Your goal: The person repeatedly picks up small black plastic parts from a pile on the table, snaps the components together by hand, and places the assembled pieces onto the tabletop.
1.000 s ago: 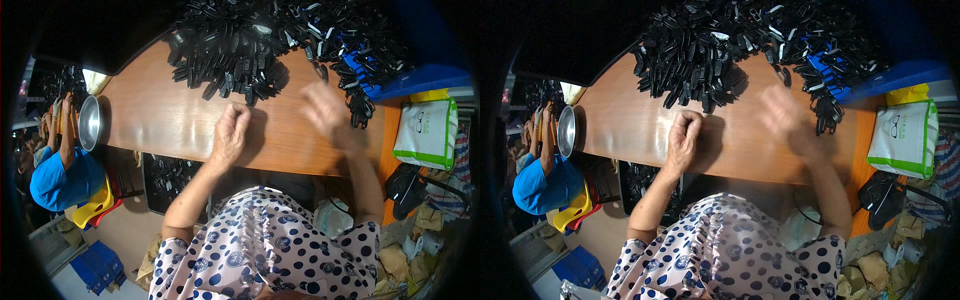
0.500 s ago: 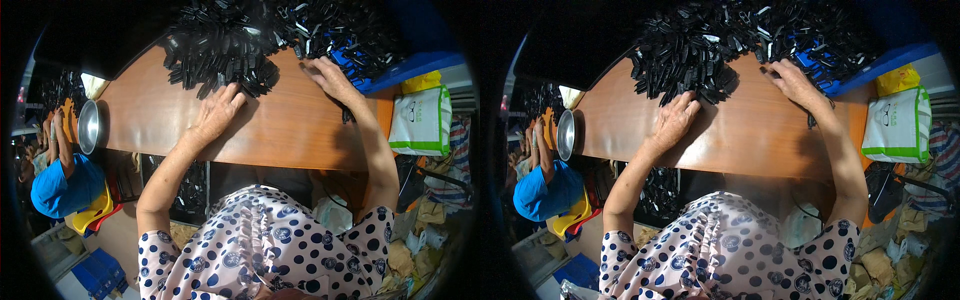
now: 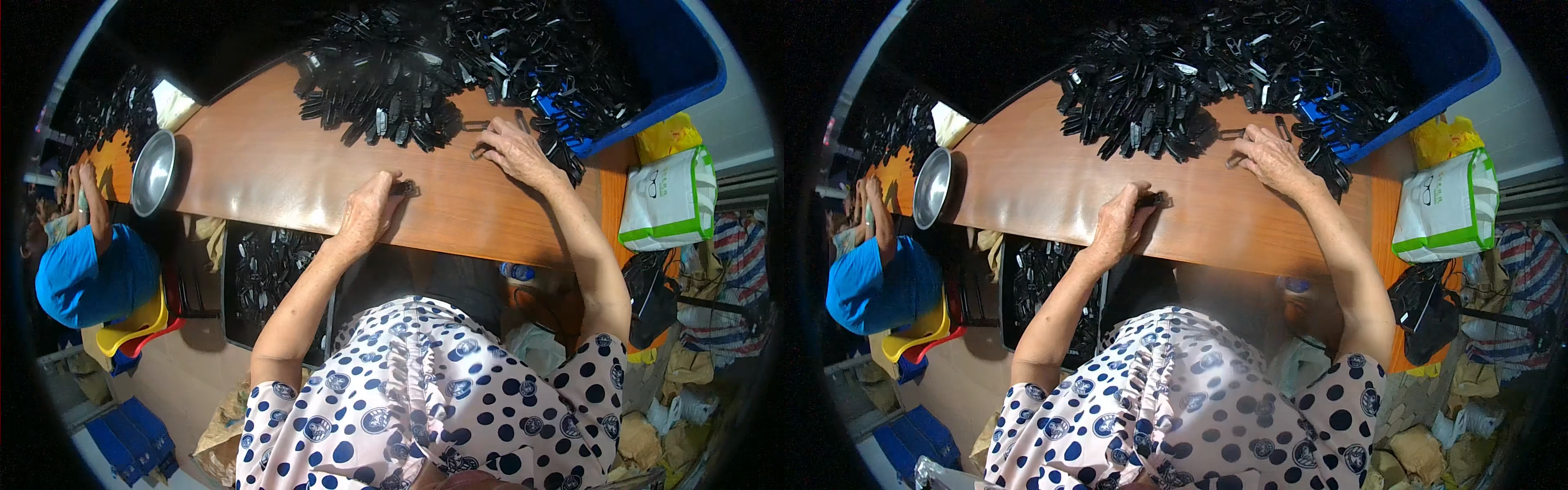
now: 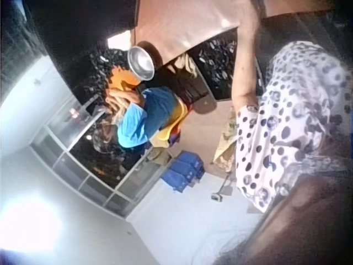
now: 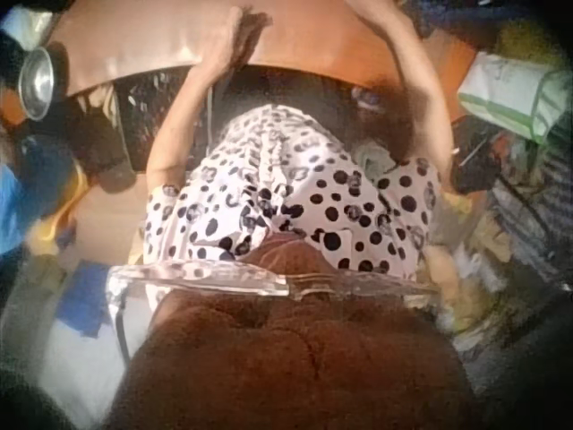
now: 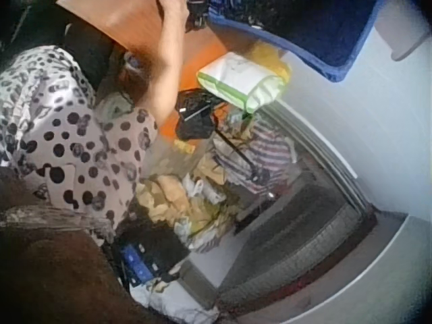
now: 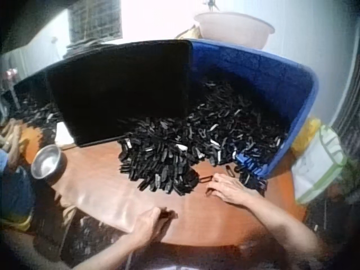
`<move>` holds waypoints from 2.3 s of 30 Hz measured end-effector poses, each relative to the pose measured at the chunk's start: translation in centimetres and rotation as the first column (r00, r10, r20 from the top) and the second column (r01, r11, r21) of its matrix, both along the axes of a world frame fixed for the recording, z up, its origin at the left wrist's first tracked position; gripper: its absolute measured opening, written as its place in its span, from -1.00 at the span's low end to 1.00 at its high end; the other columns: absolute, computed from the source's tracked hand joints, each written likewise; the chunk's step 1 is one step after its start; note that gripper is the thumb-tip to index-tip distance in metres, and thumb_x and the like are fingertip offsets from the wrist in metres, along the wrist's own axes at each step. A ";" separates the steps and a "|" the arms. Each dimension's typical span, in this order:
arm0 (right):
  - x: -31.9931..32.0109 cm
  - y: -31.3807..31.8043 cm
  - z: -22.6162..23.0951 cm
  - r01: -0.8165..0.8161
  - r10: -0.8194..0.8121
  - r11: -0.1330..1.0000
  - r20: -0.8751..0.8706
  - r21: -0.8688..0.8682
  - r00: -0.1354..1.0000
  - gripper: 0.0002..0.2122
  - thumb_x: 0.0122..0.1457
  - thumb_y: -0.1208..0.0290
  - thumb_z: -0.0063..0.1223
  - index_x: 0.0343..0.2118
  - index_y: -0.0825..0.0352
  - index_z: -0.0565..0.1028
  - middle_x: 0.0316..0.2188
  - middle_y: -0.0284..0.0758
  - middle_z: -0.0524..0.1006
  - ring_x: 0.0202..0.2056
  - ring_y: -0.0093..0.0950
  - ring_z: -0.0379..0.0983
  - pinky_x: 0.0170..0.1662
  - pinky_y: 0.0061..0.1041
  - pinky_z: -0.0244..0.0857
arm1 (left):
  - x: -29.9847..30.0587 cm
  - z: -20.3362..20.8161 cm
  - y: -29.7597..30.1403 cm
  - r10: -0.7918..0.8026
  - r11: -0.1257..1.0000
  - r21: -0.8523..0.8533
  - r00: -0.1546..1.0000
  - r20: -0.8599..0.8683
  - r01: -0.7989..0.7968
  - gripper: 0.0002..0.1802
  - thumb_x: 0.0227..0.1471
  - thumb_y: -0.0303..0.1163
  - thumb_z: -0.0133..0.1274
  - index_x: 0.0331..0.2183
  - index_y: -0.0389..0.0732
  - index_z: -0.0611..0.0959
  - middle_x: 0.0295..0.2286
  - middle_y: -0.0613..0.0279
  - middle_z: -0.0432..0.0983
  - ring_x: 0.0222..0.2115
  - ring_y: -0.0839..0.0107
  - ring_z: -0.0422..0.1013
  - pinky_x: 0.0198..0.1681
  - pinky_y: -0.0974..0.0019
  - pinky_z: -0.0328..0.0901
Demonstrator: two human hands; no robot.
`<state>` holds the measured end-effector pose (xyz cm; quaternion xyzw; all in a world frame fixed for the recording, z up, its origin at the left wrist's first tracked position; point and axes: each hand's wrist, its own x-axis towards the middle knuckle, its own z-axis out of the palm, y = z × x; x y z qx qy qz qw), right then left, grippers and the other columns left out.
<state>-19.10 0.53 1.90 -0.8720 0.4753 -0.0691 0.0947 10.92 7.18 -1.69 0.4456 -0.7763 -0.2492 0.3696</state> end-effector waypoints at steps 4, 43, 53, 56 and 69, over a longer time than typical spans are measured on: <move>0.9 0.3 -1.2 0.036 -0.021 0.991 0.124 -0.128 0.992 -0.80 0.08 0.44 0.07 -0.22 0.32 0.43 -0.31 -0.23 0.40 -0.27 -0.26 0.35 -0.20 -0.34 0.25 | 0.7 -0.7 0.3 -0.016 1.000 0.004 1.000 0.024 0.016 -0.77 -0.05 -0.54 0.09 -0.26 -0.31 0.51 -0.37 -0.03 0.49 -0.36 0.04 0.45 -0.28 0.24 0.36; 7.4 12.0 0.7 -0.514 -0.803 0.222 0.455 0.828 0.385 -0.84 0.15 0.38 0.10 -0.32 0.31 0.40 -0.45 -0.33 0.51 -0.42 -0.61 0.45 -0.46 -0.71 0.27 | -0.8 3.6 5.8 -0.214 0.977 -0.040 0.968 -0.134 0.211 -0.77 -0.12 -0.43 0.21 -0.37 -0.31 0.56 -0.54 0.16 0.45 -0.57 0.33 0.37 -0.49 0.38 0.28; 8.6 12.7 1.3 -0.834 -0.773 0.137 0.584 0.534 0.247 -0.50 0.26 0.01 -0.20 0.10 0.29 0.17 -0.15 -0.18 0.40 -0.24 -0.42 0.46 -0.34 -0.56 0.36 | -2.5 3.3 5.3 0.116 0.774 0.470 0.634 -0.764 0.424 -0.81 -0.06 -0.39 0.20 -0.34 -0.21 0.59 0.00 0.11 0.21 -0.16 0.44 0.32 -0.12 0.37 0.29; 8.9 12.7 0.6 -0.834 -0.808 0.190 0.565 0.519 0.167 -0.60 0.30 0.11 -0.26 0.04 0.31 0.23 -0.24 -0.22 0.45 -0.30 -0.45 0.46 -0.37 -0.59 0.34 | -2.9 2.5 4.8 0.091 0.766 0.462 0.636 -0.767 0.447 -0.78 -0.02 -0.37 0.17 -0.28 -0.20 0.57 0.03 0.06 0.20 -0.23 0.44 0.36 -0.17 0.40 0.32; 3.3 2.8 -0.6 0.157 -0.213 0.971 0.348 0.183 0.913 -0.66 0.12 0.36 0.06 -0.05 0.35 0.38 -0.23 -0.19 0.46 -0.14 -0.30 0.41 -0.09 -0.39 0.33 | -4.4 3.4 -4.1 0.078 0.933 0.359 0.987 -0.142 -0.022 -0.87 0.02 -0.49 0.02 -0.31 -0.24 0.52 -0.39 0.18 0.51 -0.42 0.41 0.45 -0.33 0.33 0.35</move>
